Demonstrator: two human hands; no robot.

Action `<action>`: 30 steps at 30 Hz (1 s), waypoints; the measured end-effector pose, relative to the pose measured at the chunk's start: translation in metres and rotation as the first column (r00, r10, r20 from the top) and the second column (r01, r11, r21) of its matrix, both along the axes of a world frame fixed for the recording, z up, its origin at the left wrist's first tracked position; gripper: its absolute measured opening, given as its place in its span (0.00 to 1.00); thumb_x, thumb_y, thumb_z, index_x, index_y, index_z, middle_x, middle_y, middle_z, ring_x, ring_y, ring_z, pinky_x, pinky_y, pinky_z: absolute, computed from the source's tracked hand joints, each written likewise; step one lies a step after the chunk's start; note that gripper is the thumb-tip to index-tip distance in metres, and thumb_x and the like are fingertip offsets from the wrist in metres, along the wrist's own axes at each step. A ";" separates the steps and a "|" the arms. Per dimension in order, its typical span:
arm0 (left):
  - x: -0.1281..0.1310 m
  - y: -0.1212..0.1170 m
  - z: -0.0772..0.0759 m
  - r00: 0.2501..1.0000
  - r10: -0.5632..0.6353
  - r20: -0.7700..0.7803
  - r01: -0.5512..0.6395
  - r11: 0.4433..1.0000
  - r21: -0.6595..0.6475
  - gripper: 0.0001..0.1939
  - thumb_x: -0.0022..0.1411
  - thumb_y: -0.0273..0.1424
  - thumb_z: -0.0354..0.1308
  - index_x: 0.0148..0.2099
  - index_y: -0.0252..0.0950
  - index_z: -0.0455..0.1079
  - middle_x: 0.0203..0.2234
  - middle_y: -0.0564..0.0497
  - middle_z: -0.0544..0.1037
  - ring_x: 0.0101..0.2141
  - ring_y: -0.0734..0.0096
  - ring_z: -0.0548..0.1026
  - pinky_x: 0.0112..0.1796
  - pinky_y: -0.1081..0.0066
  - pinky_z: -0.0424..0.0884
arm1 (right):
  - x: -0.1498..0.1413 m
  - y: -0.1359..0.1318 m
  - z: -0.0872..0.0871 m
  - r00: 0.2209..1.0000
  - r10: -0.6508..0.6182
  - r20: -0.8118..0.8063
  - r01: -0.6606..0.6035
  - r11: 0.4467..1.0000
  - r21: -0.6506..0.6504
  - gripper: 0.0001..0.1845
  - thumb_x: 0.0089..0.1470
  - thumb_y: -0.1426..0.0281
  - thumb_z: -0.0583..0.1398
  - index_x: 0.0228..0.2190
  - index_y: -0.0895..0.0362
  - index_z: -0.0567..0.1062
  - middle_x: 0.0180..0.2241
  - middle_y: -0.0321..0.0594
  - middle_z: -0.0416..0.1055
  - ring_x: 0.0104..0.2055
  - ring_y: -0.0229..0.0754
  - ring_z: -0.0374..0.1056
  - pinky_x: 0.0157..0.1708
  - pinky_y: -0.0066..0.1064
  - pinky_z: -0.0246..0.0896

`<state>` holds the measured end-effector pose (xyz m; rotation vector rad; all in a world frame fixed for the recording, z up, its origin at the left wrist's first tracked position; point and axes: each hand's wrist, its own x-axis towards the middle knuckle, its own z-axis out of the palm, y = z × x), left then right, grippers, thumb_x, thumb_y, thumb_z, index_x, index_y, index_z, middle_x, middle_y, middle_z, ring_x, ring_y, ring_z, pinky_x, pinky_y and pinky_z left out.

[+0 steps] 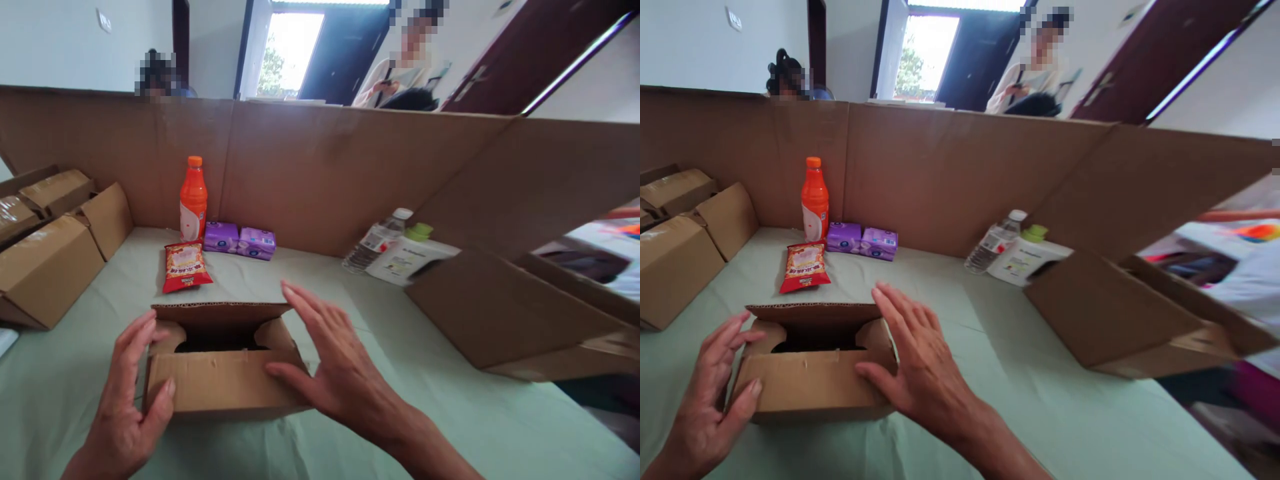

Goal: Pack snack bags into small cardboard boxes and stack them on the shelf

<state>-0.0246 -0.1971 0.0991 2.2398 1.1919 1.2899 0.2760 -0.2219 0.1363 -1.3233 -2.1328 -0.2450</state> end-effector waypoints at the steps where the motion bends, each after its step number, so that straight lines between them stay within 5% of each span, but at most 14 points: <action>1: 0.001 0.001 0.000 0.999 0.038 -0.010 -0.038 0.998 0.043 0.34 0.67 0.30 0.54 0.71 0.51 0.49 0.68 0.44 0.56 0.63 0.51 0.65 0.60 0.47 0.67 | 0.000 0.002 0.000 0.998 0.052 0.018 -0.051 0.998 -0.048 0.36 0.63 0.58 0.59 0.67 0.56 0.57 0.61 0.56 0.67 0.61 0.58 0.65 0.55 0.54 0.64; 4: -0.003 0.004 -0.001 0.996 0.019 -0.091 -0.012 0.997 0.080 0.32 0.68 0.29 0.52 0.70 0.52 0.52 0.70 0.47 0.51 0.68 0.48 0.54 0.62 0.44 0.62 | 0.000 0.001 -0.004 0.980 0.189 0.067 -0.174 0.967 -0.187 0.25 0.67 0.60 0.54 0.61 0.56 0.68 0.57 0.53 0.72 0.60 0.55 0.68 0.56 0.52 0.64; 8: -0.018 0.011 -0.002 0.953 -0.260 -0.154 0.247 0.964 -0.096 0.25 0.69 0.36 0.52 0.67 0.50 0.62 0.71 0.46 0.53 0.69 0.42 0.51 0.62 0.39 0.60 | 0.008 -0.014 -0.021 0.977 0.209 0.047 -0.193 0.955 -0.227 0.28 0.69 0.59 0.50 0.66 0.52 0.61 0.63 0.49 0.66 0.65 0.54 0.61 0.60 0.53 0.61; 12: -0.024 0.016 -0.004 0.931 -0.353 -0.090 0.329 0.921 -0.209 0.29 0.63 0.45 0.61 0.65 0.51 0.64 0.73 0.47 0.38 0.67 0.38 0.55 0.57 0.44 0.68 | 0.022 -0.031 -0.047 0.992 0.111 -0.054 -0.119 0.981 -0.157 0.30 0.67 0.52 0.50 0.67 0.45 0.60 0.68 0.43 0.57 0.68 0.56 0.56 0.59 0.52 0.64; 15: -0.025 0.012 -0.007 0.933 -0.348 -0.093 0.334 0.933 -0.137 0.33 0.56 0.39 0.66 0.64 0.53 0.64 0.70 0.46 0.46 0.65 0.41 0.60 0.55 0.47 0.71 | 0.024 -0.028 -0.062 0.985 0.045 -0.164 -0.078 0.978 -0.195 0.26 0.68 0.56 0.51 0.65 0.41 0.62 0.70 0.41 0.51 0.66 0.52 0.60 0.55 0.42 0.70; 18: -0.036 -0.004 -0.010 0.979 -0.145 -0.141 0.145 0.989 -0.010 0.34 0.52 0.32 0.66 0.62 0.51 0.65 0.66 0.45 0.54 0.61 0.43 0.64 0.54 0.47 0.72 | 0.005 -0.002 -0.069 0.963 0.093 -0.254 -0.153 0.962 -0.225 0.25 0.69 0.60 0.51 0.65 0.42 0.63 0.70 0.41 0.53 0.67 0.49 0.59 0.57 0.38 0.68; 21: -0.061 -0.023 -0.010 0.967 0.147 -0.210 -0.127 0.986 0.104 0.29 0.55 0.32 0.65 0.59 0.51 0.67 0.62 0.45 0.60 0.57 0.45 0.68 0.53 0.47 0.73 | -0.037 0.040 -0.073 0.921 0.135 -0.366 -0.225 0.950 -0.216 0.27 0.69 0.62 0.51 0.67 0.46 0.58 0.70 0.45 0.53 0.70 0.49 0.53 0.64 0.45 0.60; 26: -0.090 -0.020 -0.004 0.822 0.558 -0.110 -0.515 0.813 0.273 0.19 0.63 0.36 0.62 0.56 0.48 0.70 0.58 0.45 0.63 0.57 0.46 0.66 0.62 0.39 0.60 | -0.115 0.100 -0.098 0.838 0.148 -0.525 -0.326 0.908 -0.264 0.28 0.67 0.64 0.51 0.66 0.52 0.58 0.68 0.52 0.55 0.69 0.49 0.54 0.62 0.49 0.60; 30: -0.079 0.038 -0.010 0.736 0.676 -0.031 -0.627 0.698 0.345 0.17 0.62 0.41 0.63 0.51 0.41 0.74 0.54 0.41 0.65 0.56 0.44 0.67 0.59 0.41 0.63 | -0.143 0.107 -0.130 0.897 0.167 -0.409 -0.338 0.856 -0.391 0.25 0.60 0.70 0.58 0.59 0.57 0.68 0.66 0.57 0.58 0.66 0.53 0.59 0.62 0.50 0.60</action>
